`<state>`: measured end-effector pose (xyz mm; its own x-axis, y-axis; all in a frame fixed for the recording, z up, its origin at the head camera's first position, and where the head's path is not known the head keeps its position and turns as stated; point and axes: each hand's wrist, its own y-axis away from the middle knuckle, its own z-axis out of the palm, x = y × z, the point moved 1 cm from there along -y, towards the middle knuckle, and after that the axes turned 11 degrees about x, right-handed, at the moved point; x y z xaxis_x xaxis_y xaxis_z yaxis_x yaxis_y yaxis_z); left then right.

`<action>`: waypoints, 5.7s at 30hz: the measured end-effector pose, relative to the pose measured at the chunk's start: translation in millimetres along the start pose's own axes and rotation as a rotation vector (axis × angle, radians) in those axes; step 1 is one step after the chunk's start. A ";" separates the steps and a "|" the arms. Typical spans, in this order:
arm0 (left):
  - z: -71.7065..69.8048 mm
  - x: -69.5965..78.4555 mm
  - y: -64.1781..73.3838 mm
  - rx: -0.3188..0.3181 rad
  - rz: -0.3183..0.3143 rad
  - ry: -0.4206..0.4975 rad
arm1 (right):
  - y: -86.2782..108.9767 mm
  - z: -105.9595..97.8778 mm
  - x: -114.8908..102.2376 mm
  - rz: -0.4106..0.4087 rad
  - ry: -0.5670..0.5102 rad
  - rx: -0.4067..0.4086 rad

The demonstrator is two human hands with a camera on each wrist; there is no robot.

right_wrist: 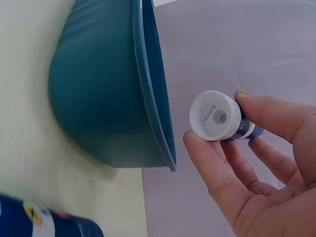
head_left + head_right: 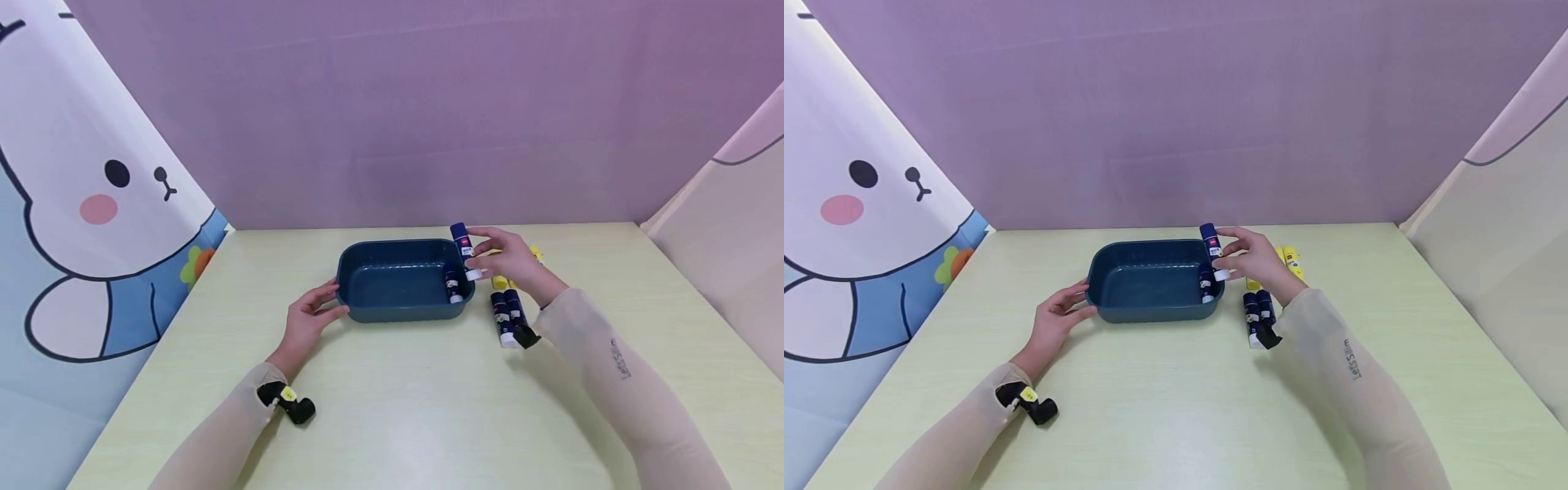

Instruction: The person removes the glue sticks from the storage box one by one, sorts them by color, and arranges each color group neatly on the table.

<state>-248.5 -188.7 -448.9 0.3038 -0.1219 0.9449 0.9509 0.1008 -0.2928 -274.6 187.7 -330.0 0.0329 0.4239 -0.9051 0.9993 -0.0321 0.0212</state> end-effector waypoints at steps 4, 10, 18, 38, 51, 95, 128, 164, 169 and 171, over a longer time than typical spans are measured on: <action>0.0 0.5 -0.1 0.000 -0.007 -0.001 | 4.8 -7.7 2.5 -0.001 0.018 0.012; 0.1 -0.3 -0.2 -0.005 -0.013 -0.006 | 14.2 -19.8 4.6 0.006 0.052 0.028; 0.2 -0.2 -2.1 -0.008 -0.016 0.002 | 23.2 -35.4 15.7 0.010 0.061 0.046; 3.0 -6.0 -2.2 -0.010 -0.017 -0.020 | 36.9 -59.6 55.1 0.030 0.091 0.026; 4.3 -8.1 -2.4 0.006 -0.012 -0.032 | 50.2 -68.6 75.9 0.034 0.081 -0.012; 3.8 -5.2 -0.1 -0.001 -0.012 -0.033 | 53.6 -74.2 103.7 0.273 0.085 -0.291; 5.2 -3.6 1.3 0.013 -0.009 -0.037 | 33.6 -78.8 51.9 0.093 0.208 -0.280; 7.8 0.7 0.6 0.034 -0.025 -0.041 | -13.2 10.1 -12.0 -0.009 0.106 -0.277; 7.8 0.6 0.5 0.033 -0.024 -0.041 | -19.7 25.9 -15.6 -0.023 0.124 -0.317; 8.0 0.8 0.8 0.033 -0.023 -0.038 | -22.5 32.4 -16.4 -0.029 0.144 -0.328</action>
<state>-248.0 -180.8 -447.2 0.2787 -0.0869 0.9564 0.9549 0.1307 -0.2664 -298.2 152.1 -329.4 -0.0168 0.5445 -0.8386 0.9522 0.2645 0.1526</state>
